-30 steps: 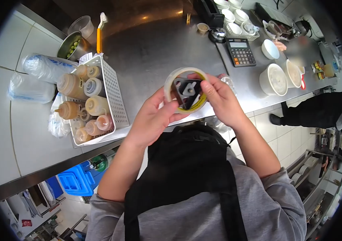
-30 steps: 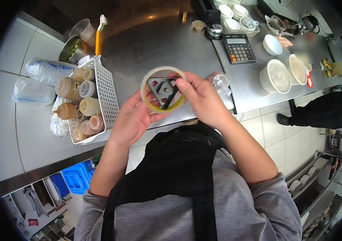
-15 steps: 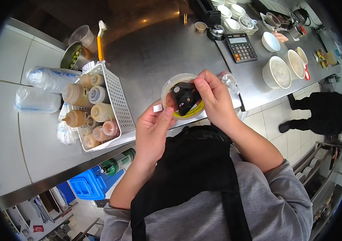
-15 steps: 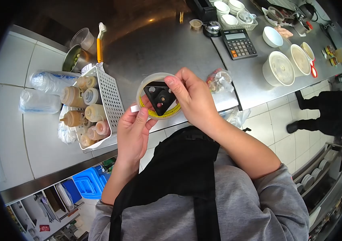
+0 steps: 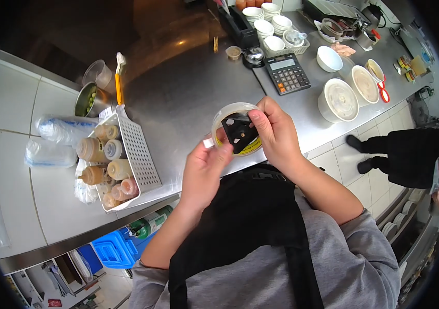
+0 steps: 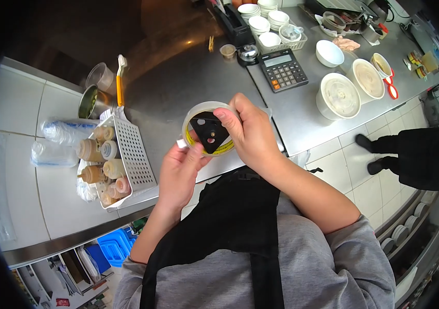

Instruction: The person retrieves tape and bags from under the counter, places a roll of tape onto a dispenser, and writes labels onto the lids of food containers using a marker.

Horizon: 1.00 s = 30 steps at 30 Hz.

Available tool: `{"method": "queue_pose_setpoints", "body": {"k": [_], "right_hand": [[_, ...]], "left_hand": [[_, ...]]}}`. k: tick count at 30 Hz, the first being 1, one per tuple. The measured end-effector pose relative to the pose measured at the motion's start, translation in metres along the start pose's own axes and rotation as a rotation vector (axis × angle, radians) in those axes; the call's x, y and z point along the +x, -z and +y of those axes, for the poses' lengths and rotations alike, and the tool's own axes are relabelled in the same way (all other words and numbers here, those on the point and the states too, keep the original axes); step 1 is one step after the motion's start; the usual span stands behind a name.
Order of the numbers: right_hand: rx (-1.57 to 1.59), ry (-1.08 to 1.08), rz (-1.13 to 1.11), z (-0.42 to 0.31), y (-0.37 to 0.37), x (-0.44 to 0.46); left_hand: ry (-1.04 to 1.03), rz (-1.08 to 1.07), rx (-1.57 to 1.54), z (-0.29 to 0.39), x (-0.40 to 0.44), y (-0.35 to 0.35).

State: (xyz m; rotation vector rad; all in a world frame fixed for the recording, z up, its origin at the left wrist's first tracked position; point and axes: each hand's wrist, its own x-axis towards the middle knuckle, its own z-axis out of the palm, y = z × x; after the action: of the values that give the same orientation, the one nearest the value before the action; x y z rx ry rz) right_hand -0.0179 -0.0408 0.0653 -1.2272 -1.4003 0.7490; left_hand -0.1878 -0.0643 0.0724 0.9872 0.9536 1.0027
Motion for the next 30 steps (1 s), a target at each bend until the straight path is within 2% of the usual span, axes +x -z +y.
{"method": "queue_pose_setpoints", "body": {"k": [2,4,8,10,13,20,24,26,30], "right_hand": [[0.049,-0.014,-0.004,0.001,0.011,0.006],[0.116,-0.017,0.002,-0.001,0.020,0.009],[0.081,-0.043,-0.064,-0.008,0.047,0.019],[-0.036,0.021,-0.137,-0.005,0.059,0.024],[-0.115,0.108,-0.127,0.003,0.065,0.027],[-0.155,0.151,-0.128,0.019,0.073,0.032],[-0.102,0.082,-0.132,0.024,0.075,0.036],[-0.107,0.071,-0.135,0.023,0.075,0.040],[-0.041,0.006,-0.147,0.021,0.072,0.041]], "left_hand": [[-0.041,-0.044,0.086,0.001,0.004,-0.015],[0.011,-0.120,0.115,0.000,0.005,-0.027],[0.015,-0.088,0.164,0.000,0.013,-0.040],[0.035,-0.087,0.188,0.002,0.015,-0.046],[0.064,-0.080,0.186,0.000,0.018,-0.056],[0.139,-0.037,0.169,-0.010,0.023,-0.066],[0.088,-0.024,0.238,-0.008,0.025,-0.070],[0.157,0.006,0.189,-0.009,0.023,-0.070],[0.062,0.018,0.073,-0.015,0.023,-0.066]]}}
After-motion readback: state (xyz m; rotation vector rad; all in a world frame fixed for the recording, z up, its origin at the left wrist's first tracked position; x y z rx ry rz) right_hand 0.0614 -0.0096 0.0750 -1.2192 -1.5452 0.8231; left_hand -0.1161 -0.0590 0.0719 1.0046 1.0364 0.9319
